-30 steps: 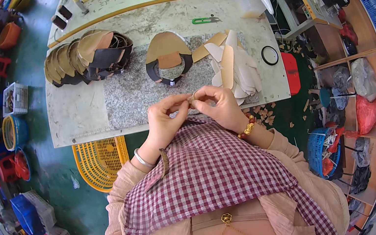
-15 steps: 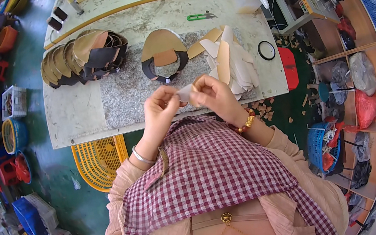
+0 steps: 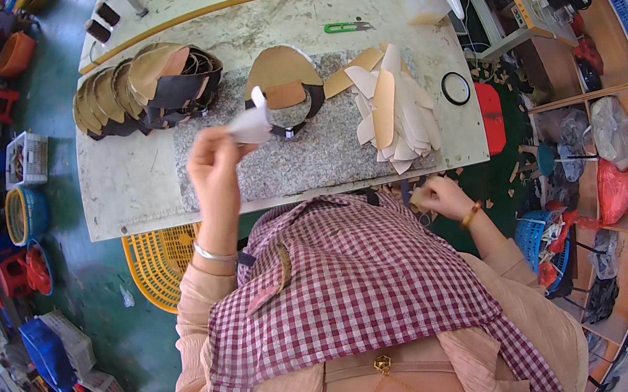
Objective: Marking footwear components and applying linings or adhesive strips to assemble shoe uppers.
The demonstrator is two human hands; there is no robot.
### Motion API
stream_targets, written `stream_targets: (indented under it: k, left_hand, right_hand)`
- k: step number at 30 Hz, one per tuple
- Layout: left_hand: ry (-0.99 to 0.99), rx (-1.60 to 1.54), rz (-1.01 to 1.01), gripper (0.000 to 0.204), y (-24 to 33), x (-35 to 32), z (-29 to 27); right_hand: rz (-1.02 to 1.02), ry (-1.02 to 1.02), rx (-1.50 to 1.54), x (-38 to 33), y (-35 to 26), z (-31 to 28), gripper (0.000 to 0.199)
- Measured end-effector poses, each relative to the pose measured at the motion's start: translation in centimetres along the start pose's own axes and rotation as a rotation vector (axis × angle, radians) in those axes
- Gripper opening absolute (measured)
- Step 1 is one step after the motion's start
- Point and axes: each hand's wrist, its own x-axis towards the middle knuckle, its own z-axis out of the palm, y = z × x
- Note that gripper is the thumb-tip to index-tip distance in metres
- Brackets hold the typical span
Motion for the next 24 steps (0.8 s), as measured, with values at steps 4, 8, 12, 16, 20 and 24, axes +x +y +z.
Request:
stream_targets:
  k: [4,8,12,16,20,24]
  left_hand:
    - [-0.624,0.624,0.292,0.025,-2.4,-3.0,3.1]
    - [-1.013,0.697,0.416,0.034,-3.4,-3.0,4.1]
    - [-0.265,0.584,-0.366,0.044,-6.5,-0.1,-1.0]
    - [0.117,-0.271,-0.700,0.051,-13.5,3.1,-6.9]
    - [0.168,0.256,-0.285,0.044,-13.4,3.8,-4.3]
    - [-0.188,0.632,0.182,0.037,-9.6,3.8,-0.9]
  right_hand:
    - [0.060,-0.027,1.572,6.6,-11.7,-4.1,0.024]
    - [-0.101,0.063,1.672,9.1,-12.7,-4.8,0.030]
    - [-0.149,0.213,1.441,9.1,-12.1,-5.5,0.031]
    - [-0.205,0.286,1.420,7.6,-11.7,-6.7,0.029]
    - [-0.187,0.440,1.373,6.9,-11.4,-7.3,0.024]
    - [-0.114,0.161,1.444,7.2,-11.0,-4.8,0.026]
